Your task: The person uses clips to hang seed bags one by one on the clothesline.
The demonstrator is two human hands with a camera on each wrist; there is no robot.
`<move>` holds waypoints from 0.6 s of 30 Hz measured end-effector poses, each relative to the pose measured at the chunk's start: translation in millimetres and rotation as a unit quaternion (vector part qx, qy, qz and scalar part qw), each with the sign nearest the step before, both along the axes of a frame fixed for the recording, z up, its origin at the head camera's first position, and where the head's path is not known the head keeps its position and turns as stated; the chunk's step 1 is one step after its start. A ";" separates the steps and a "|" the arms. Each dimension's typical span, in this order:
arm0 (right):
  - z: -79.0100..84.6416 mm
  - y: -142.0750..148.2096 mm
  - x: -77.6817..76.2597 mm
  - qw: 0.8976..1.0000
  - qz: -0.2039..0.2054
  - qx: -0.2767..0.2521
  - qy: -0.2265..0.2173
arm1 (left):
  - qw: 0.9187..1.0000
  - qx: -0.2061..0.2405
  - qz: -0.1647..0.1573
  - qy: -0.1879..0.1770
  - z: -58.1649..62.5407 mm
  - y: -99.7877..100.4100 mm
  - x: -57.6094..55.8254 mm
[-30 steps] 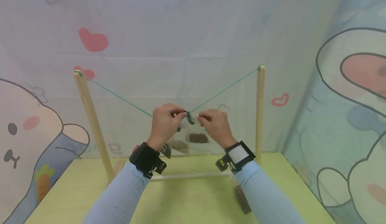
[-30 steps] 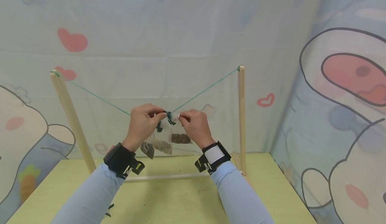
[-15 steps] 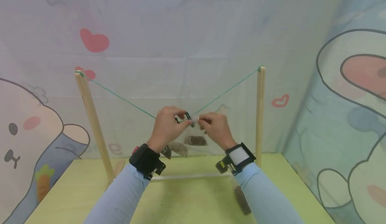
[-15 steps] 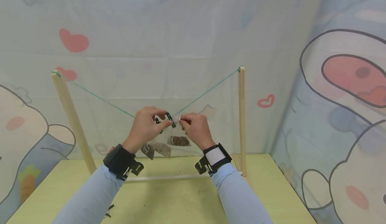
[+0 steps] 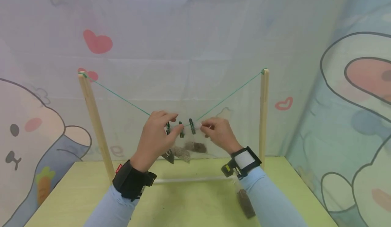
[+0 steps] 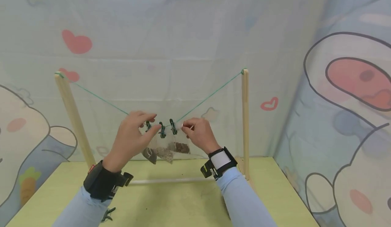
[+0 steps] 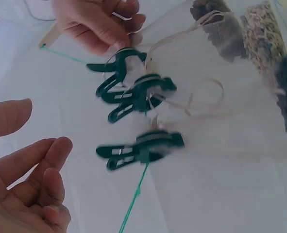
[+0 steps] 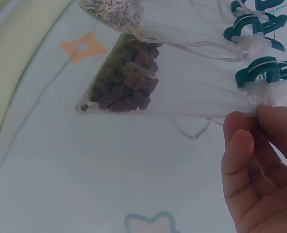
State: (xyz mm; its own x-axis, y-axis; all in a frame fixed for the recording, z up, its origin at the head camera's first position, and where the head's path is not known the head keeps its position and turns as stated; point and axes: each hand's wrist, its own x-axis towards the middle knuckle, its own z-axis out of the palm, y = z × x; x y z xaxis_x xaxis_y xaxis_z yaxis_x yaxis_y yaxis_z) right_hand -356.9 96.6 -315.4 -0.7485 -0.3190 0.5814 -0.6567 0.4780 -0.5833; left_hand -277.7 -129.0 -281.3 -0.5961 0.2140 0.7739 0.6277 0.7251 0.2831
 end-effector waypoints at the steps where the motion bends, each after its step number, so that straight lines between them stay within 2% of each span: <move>1: -0.1 1.2 0.3 1.000 0.005 0.002 -0.007 | 1.000 0.007 -0.004 0.007 -2.2 -4.0 4.7; 6: 2.7 13.6 4.9 0.999 0.023 0.015 -0.035 | 1.000 0.014 0.005 0.023 -17.3 -20.7 23.9; 9: 4.1 23.8 13.2 0.999 0.017 0.017 -0.029 | 0.999 0.013 0.017 0.030 -28.7 -29.1 32.3; 13: -3.9 36.7 25.5 0.999 -0.012 0.031 0.040 | 0.998 0.007 0.040 0.054 -45.8 -39.5 38.3; 18: -29.0 51.2 38.3 0.989 -0.048 0.040 0.136 | 0.994 -0.006 0.060 0.092 -66.1 -46.7 38.4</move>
State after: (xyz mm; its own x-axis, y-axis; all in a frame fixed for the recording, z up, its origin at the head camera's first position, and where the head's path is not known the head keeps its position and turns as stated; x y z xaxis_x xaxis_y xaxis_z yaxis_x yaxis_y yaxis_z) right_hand -318.6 147.8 -344.4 -0.5973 -0.3078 0.7406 -0.7334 0.5832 -0.3492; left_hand -239.3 -175.7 -347.3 -0.4666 0.1596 0.8700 0.5775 0.8000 0.1630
